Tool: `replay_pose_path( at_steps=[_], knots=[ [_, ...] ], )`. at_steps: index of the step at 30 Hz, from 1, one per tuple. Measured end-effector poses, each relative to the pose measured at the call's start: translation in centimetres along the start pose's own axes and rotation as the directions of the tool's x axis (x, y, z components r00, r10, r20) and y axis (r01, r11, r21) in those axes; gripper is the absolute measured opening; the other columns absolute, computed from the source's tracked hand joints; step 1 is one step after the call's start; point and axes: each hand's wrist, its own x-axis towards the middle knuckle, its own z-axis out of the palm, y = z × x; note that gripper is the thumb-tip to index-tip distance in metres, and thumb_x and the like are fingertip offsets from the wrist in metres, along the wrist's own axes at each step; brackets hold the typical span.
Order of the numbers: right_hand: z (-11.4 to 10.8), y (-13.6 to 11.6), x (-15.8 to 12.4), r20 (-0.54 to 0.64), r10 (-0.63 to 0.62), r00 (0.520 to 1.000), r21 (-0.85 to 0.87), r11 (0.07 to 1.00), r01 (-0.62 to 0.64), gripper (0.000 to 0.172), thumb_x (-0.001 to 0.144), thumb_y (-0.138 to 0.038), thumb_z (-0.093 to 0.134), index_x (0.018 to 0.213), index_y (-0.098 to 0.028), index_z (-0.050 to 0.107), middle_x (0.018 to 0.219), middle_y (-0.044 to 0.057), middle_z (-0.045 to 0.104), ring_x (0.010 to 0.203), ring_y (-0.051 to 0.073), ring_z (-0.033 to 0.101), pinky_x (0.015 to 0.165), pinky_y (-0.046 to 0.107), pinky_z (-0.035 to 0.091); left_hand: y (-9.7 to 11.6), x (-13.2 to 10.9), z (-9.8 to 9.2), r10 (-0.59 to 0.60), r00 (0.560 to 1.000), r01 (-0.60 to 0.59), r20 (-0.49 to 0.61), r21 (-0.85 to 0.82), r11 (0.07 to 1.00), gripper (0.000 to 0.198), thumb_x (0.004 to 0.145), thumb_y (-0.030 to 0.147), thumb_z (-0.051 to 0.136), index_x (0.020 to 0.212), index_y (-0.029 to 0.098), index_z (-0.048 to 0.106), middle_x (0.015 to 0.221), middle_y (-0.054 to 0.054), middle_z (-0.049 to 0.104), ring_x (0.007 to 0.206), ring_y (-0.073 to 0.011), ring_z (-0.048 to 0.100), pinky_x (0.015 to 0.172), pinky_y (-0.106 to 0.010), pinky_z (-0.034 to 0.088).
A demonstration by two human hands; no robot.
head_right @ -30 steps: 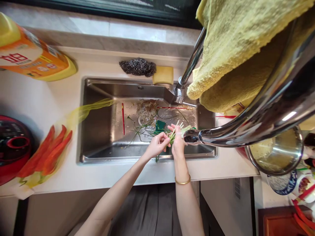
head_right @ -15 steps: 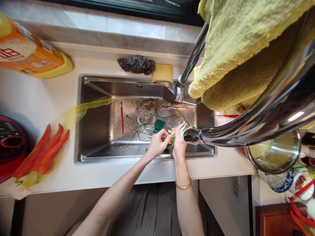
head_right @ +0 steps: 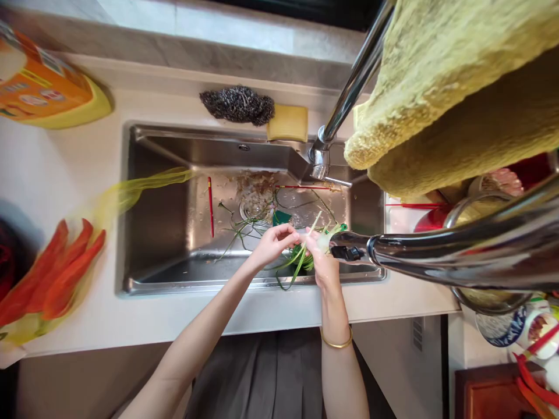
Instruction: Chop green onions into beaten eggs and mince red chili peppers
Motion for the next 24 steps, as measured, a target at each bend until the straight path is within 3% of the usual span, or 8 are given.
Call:
replay_pose_path(
  at_steps=[5, 7, 11, 14, 17, 20, 24],
  knots=[
    [-0.1, 0.7, 0.3, -0.010, -0.033, 0.999, -0.024, 0.999, 0.033, 0.024, 0.067, -0.032, 0.069, 0.088, -0.020, 0.070, 0.102, 0.005, 0.067, 0.077, 0.015, 0.061, 0.071, 0.030, 0.047, 0.0, 0.0, 0.1, 0.066, 0.997, -0.059, -0.044, 0.137, 0.989, 0.022, 0.080, 0.033, 0.050, 0.070, 0.015, 0.055, 0.066, 0.002, 0.057, 0.062, -0.0090, 0.048, 0.058, -0.020, 0.035],
    [0.1, 1.0, 0.4, -0.017, -0.057, 0.998, -0.036, 0.998, 0.057, 0.021, 0.069, -0.033, 0.067, 0.083, -0.018, 0.070, 0.096, 0.004, 0.068, 0.075, 0.014, 0.060, 0.072, 0.030, 0.047, 0.3, -0.2, 0.1, 0.102, 0.993, -0.085, -0.067, 0.221, 0.972, 0.021, 0.081, 0.031, 0.048, 0.070, 0.015, 0.055, 0.066, 0.003, 0.055, 0.060, -0.0084, 0.045, 0.055, -0.020, 0.031],
    [0.6, 1.2, 0.5, -0.066, -0.095, 0.993, -0.027, 0.995, 0.093, 0.021, 0.070, -0.034, 0.065, 0.082, -0.017, 0.068, 0.080, 0.002, 0.067, 0.067, 0.012, 0.058, 0.067, 0.027, 0.046, 0.7, -0.4, 0.0, 0.124, 0.992, -0.116, -0.008, 0.284, 0.952, 0.019, 0.081, 0.028, 0.046, 0.069, 0.015, 0.054, 0.063, 0.004, 0.052, 0.059, -0.0081, 0.043, 0.055, -0.020, 0.030],
    [0.9, 1.0, 0.4, -0.045, -0.135, 0.990, -0.005, 0.991, 0.135, 0.015, 0.072, -0.032, 0.065, 0.075, -0.017, 0.067, 0.069, -0.001, 0.064, 0.064, 0.011, 0.056, 0.068, 0.026, 0.045, 0.6, -0.5, 0.1, 0.112, 0.994, -0.103, -0.022, 0.245, 0.964, 0.019, 0.081, 0.028, 0.046, 0.069, 0.015, 0.053, 0.064, 0.004, 0.052, 0.060, -0.0084, 0.043, 0.056, -0.020, 0.031],
    [1.2, 0.7, 0.4, -0.026, -0.138, 0.990, 0.023, 0.990, 0.139, 0.020, 0.076, -0.035, 0.061, 0.068, -0.017, 0.067, 0.063, -0.001, 0.061, 0.060, 0.010, 0.054, 0.068, 0.027, 0.045, 0.2, -0.5, 0.2, 0.080, 0.996, -0.074, -0.035, 0.142, 0.987, 0.019, 0.081, 0.029, 0.047, 0.070, 0.015, 0.053, 0.066, 0.003, 0.052, 0.062, -0.0088, 0.044, 0.057, -0.019, 0.033],
    [1.3, 0.6, 0.4, -0.048, -0.093, 0.995, 0.078, 0.992, 0.096, 0.030, 0.078, -0.038, 0.058, 0.060, -0.016, 0.065, 0.077, 0.004, 0.066, 0.067, 0.012, 0.057, 0.071, 0.029, 0.047, 0.0, -0.3, 0.4, 0.056, 0.998, -0.056, -0.031, 0.023, 0.998, 0.018, 0.081, 0.030, 0.047, 0.071, 0.015, 0.052, 0.068, 0.002, 0.053, 0.064, -0.0092, 0.047, 0.060, -0.019, 0.035],
    [1.1, 0.6, 0.3, 0.020, -0.008, 1.000, 0.136, 0.991, 0.005, 0.016, 0.070, -0.032, 0.066, 0.067, -0.016, 0.068, 0.101, 0.007, 0.066, 0.079, 0.015, 0.060, 0.076, 0.031, 0.048, -0.1, -0.1, 0.5, 0.041, 0.998, -0.043, -0.038, -0.058, 0.997, 0.018, 0.081, 0.030, 0.048, 0.070, 0.016, 0.049, 0.068, 0.003, 0.053, 0.065, -0.0093, 0.049, 0.061, -0.019, 0.037]
  ],
)
